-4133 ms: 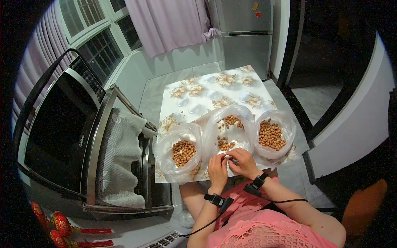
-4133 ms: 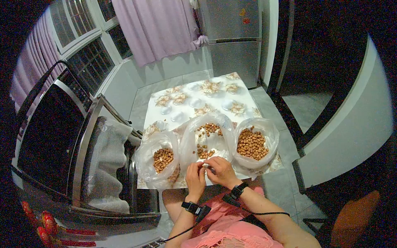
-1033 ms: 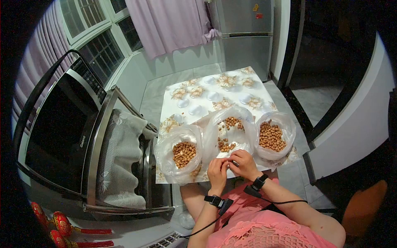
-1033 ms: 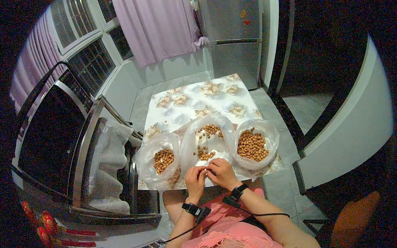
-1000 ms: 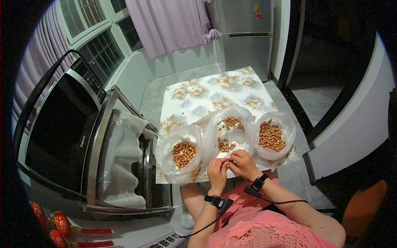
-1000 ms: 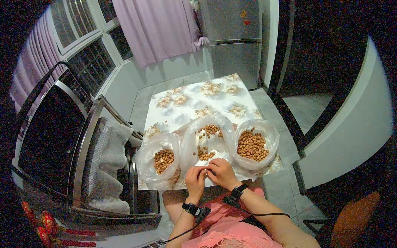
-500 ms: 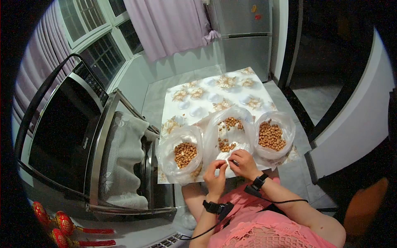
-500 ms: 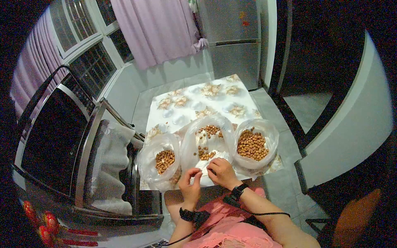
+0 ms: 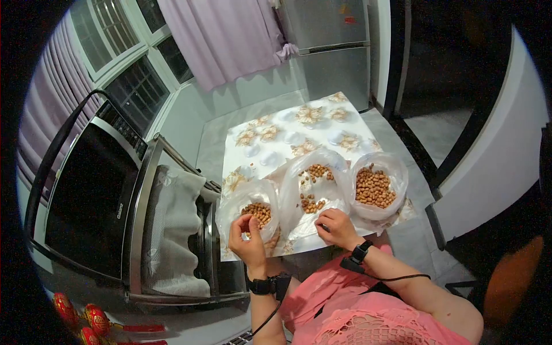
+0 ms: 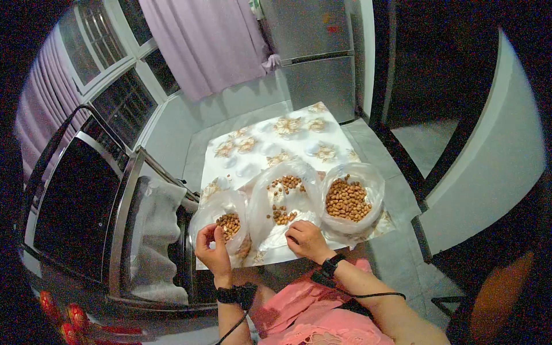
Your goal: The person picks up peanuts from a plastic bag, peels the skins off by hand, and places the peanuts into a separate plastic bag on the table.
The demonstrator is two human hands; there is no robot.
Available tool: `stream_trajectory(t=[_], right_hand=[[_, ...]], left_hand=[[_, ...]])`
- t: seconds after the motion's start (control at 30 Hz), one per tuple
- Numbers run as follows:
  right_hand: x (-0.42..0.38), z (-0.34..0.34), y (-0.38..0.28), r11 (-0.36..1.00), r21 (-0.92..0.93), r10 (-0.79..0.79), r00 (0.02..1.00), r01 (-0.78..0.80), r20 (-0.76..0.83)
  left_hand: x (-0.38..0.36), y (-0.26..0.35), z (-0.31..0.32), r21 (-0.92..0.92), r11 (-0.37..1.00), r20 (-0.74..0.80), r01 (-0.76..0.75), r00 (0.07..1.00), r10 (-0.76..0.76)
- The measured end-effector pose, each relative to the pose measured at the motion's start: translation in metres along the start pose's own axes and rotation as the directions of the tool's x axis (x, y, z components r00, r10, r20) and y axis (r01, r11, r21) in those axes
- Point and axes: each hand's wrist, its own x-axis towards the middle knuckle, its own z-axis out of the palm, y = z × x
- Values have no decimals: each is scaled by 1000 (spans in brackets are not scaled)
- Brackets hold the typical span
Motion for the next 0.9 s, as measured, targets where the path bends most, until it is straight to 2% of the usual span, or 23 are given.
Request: stream_trajectory(t=[0.23, 0.33, 0.4, 0.43, 0.5, 0.57, 0.6, 0.67, 0.7, 0.77, 0.9], right_hand=[[0, 0, 0, 1000, -4, 3, 1000, -2, 20], [-1, 0, 0, 1000, -7, 2, 1000, -2, 14], [0, 0, 0, 1000, -11, 1, 1000, 0, 3], [-1, 0, 0, 1000, -9, 0, 1000, 0, 5], [-1, 0, -1, 1000, -5, -3, 1000, 3, 12], [0, 1, 0, 1000, -13, -6, 1000, 6, -2], [0, 1, 0, 1000, -13, -8, 1000, 8, -1], [-2, 2, 0, 999, -5, 41, 999, -41, -5], [-2, 1, 0, 999, -11, 41, 999, -41, -8], [-2, 0, 0, 999, 9, 53, 999, -53, 9], [-1, 4, 3, 999, 7, 50, 999, -50, 2]], left_hand=[[8, -8, -5, 119, 993, 80, -11, 997, 2], [8, -13, -6, 204, 977, 119, -67, 992, 43], [4, -4, -4, 262, 955, 57, -138, 990, 127], [-2, 1, 0, 262, 955, 61, -140, 990, 128], [-21, 13, 13, 100, 966, 175, -240, 960, 220], [-37, 19, 27, 18, 929, 344, -371, 874, 343], [-45, 18, 36, 19, 929, 342, -371, 875, 342], [-64, 4, 54, -95, 986, 460, -135, 873, 164], [-69, -2, 61, -101, 985, 460, -137, 872, 169], [-73, -10, 73, -85, 996, 509, -22, 859, 62], [-75, -22, 91, -13, 990, 471, -138, 873, 128]])
